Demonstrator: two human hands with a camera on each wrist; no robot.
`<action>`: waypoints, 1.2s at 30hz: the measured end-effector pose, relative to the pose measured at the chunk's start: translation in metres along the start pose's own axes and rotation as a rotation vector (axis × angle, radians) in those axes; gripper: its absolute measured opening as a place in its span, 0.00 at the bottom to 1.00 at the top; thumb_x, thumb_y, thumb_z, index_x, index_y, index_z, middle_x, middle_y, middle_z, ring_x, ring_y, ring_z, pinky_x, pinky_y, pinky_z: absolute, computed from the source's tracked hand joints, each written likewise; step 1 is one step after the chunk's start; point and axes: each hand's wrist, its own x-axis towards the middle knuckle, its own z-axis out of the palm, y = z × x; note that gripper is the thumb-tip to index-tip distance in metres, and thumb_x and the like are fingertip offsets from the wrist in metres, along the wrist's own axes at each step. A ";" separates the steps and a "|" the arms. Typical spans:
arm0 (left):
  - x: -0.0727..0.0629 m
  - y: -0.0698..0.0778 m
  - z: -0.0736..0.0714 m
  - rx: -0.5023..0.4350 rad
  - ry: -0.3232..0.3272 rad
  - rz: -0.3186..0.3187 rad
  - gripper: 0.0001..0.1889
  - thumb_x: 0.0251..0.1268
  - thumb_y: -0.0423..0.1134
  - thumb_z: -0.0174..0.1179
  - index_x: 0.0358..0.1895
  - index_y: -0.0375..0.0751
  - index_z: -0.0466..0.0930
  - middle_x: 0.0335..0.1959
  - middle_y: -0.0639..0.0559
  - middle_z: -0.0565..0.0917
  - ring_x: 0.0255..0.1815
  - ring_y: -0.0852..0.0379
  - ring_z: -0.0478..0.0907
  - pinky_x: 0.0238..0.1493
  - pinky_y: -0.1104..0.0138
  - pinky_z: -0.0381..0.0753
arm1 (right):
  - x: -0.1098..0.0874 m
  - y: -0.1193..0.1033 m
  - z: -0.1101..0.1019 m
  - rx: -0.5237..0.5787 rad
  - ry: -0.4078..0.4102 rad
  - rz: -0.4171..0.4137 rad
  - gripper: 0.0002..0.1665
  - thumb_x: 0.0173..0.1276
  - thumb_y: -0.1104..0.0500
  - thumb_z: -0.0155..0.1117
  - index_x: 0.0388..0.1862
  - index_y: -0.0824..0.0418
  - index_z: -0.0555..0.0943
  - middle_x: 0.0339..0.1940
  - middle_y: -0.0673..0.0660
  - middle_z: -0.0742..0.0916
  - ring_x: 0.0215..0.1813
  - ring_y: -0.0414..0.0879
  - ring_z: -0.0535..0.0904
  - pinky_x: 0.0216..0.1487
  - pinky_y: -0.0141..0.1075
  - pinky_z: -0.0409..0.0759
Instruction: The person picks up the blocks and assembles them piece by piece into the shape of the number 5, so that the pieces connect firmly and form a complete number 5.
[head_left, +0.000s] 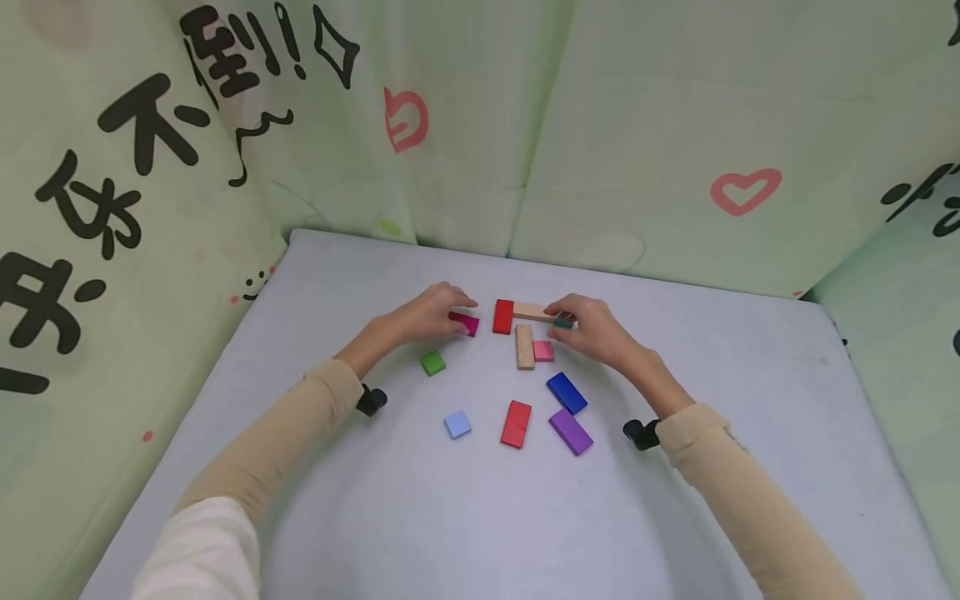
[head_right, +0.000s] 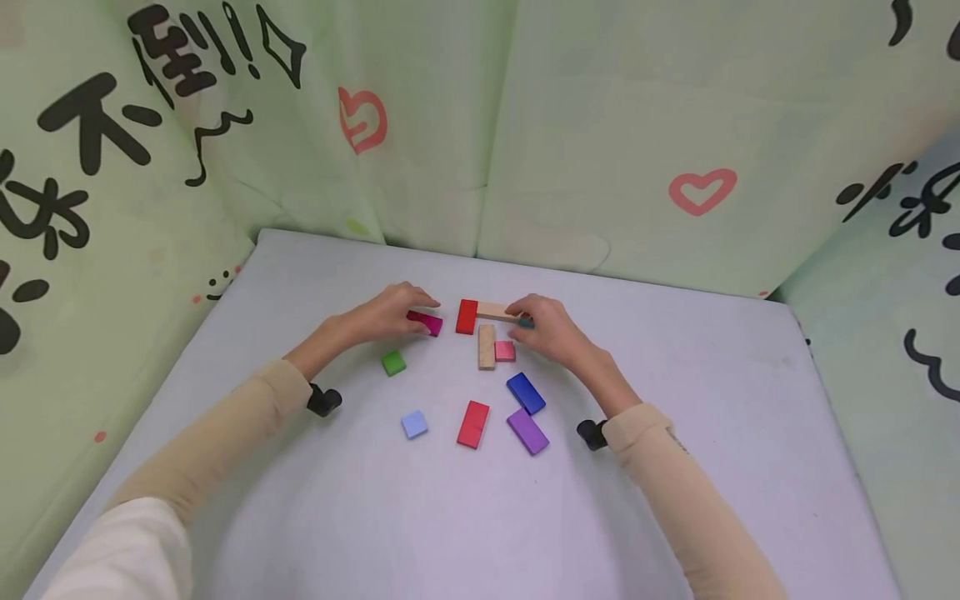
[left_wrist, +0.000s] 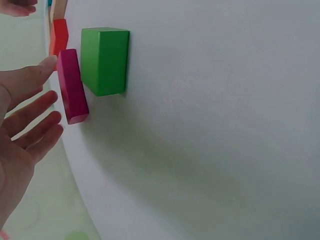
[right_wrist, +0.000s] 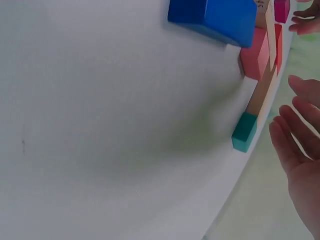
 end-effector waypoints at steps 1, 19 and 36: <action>0.000 -0.001 0.001 0.006 -0.003 0.001 0.25 0.67 0.35 0.69 0.67 0.35 0.79 0.63 0.40 0.83 0.63 0.45 0.76 0.63 0.57 0.79 | 0.000 -0.003 0.002 0.007 -0.006 0.003 0.22 0.70 0.63 0.70 0.61 0.68 0.81 0.57 0.66 0.86 0.56 0.59 0.81 0.60 0.52 0.82; -0.003 -0.002 0.013 0.048 -0.007 -0.030 0.20 0.72 0.33 0.64 0.65 0.37 0.81 0.60 0.42 0.82 0.62 0.47 0.76 0.62 0.60 0.80 | 0.012 -0.041 0.032 -0.091 -0.044 0.236 0.34 0.67 0.44 0.72 0.56 0.72 0.78 0.26 0.56 0.83 0.28 0.46 0.78 0.26 0.33 0.72; -0.012 -0.002 0.020 0.073 0.036 -0.019 0.20 0.71 0.35 0.65 0.64 0.36 0.81 0.57 0.42 0.82 0.59 0.48 0.78 0.61 0.59 0.81 | 0.001 -0.040 0.024 -0.123 -0.152 0.222 0.23 0.72 0.56 0.63 0.58 0.70 0.81 0.30 0.58 0.87 0.29 0.47 0.82 0.28 0.35 0.80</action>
